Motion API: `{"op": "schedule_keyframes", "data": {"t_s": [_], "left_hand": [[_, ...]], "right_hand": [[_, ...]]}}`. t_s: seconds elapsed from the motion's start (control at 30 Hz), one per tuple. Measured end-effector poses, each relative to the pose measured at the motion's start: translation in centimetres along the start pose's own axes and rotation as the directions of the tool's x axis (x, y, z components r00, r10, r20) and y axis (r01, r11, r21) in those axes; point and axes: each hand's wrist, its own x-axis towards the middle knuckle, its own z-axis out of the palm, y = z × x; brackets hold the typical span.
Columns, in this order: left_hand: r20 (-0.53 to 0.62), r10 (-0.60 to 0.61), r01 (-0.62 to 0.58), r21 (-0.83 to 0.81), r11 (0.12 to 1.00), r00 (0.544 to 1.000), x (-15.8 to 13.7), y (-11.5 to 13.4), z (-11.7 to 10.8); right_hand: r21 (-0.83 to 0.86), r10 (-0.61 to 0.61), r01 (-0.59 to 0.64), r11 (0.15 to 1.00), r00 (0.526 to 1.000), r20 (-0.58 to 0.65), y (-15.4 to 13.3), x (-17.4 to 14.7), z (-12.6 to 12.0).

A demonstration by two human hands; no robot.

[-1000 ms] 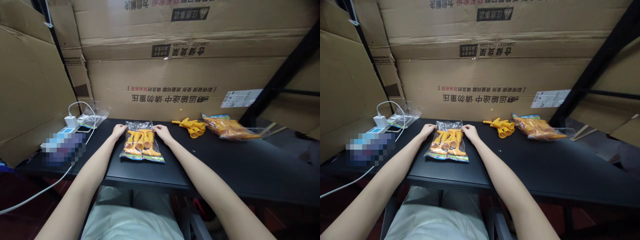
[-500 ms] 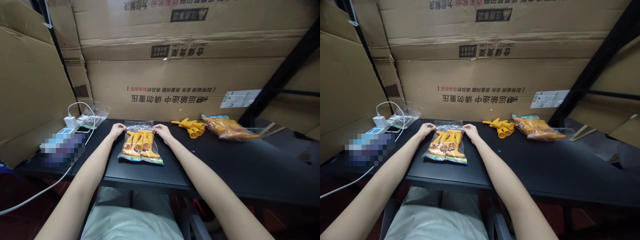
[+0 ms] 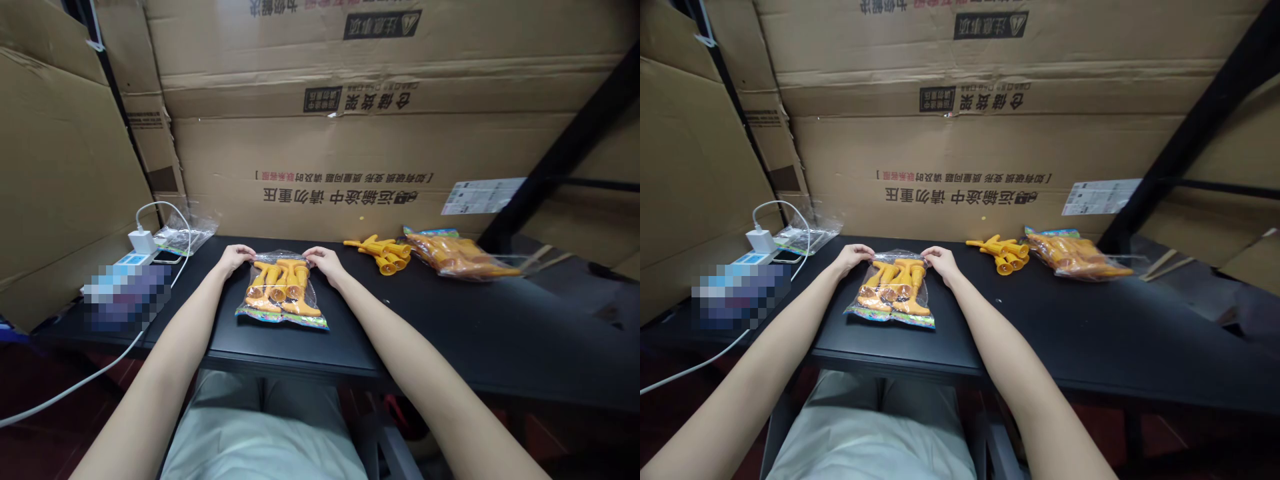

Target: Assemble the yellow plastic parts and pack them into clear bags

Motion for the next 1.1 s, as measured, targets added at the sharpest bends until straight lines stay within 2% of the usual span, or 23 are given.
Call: {"op": "schedule_keyframes", "data": {"t_s": [0.17,0.27,0.37,0.47,0.53,0.6,0.77,0.97,1.03,1.1], "left_hand": [[-0.035,0.009,-0.006,0.085,0.996,0.999,0.2,-0.2,0.2],[-0.022,0.102,-0.093,0.264,0.960,0.995,0.3,-0.4,0.2],[0.028,0.236,-0.217,0.505,0.836,0.971,0.1,-0.3,0.2],[0.117,0.324,-0.318,0.657,0.684,0.939,-0.2,-0.1,0.3],[0.160,0.352,-0.353,0.720,0.597,0.922,-0.4,0.1,0.4],[0.182,0.361,-0.361,0.772,0.524,0.915,-0.5,0.2,0.4],[0.208,0.384,-0.376,0.817,0.437,0.900,-0.9,0.5,0.5],[0.251,0.494,-0.468,0.796,0.384,0.832,-1.3,1.0,1.1],[0.265,0.519,-0.495,0.785,0.373,0.812,-1.5,1.2,1.4],[0.278,0.539,-0.518,0.773,0.366,0.795,-1.7,1.5,1.7]], "right_hand": [[-0.067,-0.021,0.024,0.997,0.999,0.042,0.4,0.3,-0.1],[-0.176,-0.060,0.075,0.981,0.994,0.093,0.8,0.5,-0.1],[-0.367,-0.138,0.183,0.912,0.980,0.145,0.9,0.6,-0.2],[-0.543,-0.218,0.306,0.782,0.951,0.221,0.7,0.4,-0.4],[-0.594,-0.248,0.363,0.718,0.930,0.270,0.5,0.1,-0.5],[-0.610,-0.254,0.389,0.690,0.920,0.299,0.2,0.0,-0.5],[-0.644,-0.206,0.363,0.673,0.929,0.308,-0.5,-0.5,-0.1],[-0.734,-0.110,0.269,0.624,0.960,0.258,-0.9,-0.9,-0.1],[-0.728,-0.123,0.245,0.641,0.968,0.217,-0.8,-0.7,-0.4],[-0.662,-0.162,0.249,0.707,0.968,0.191,-0.8,-0.4,-0.8]]}}
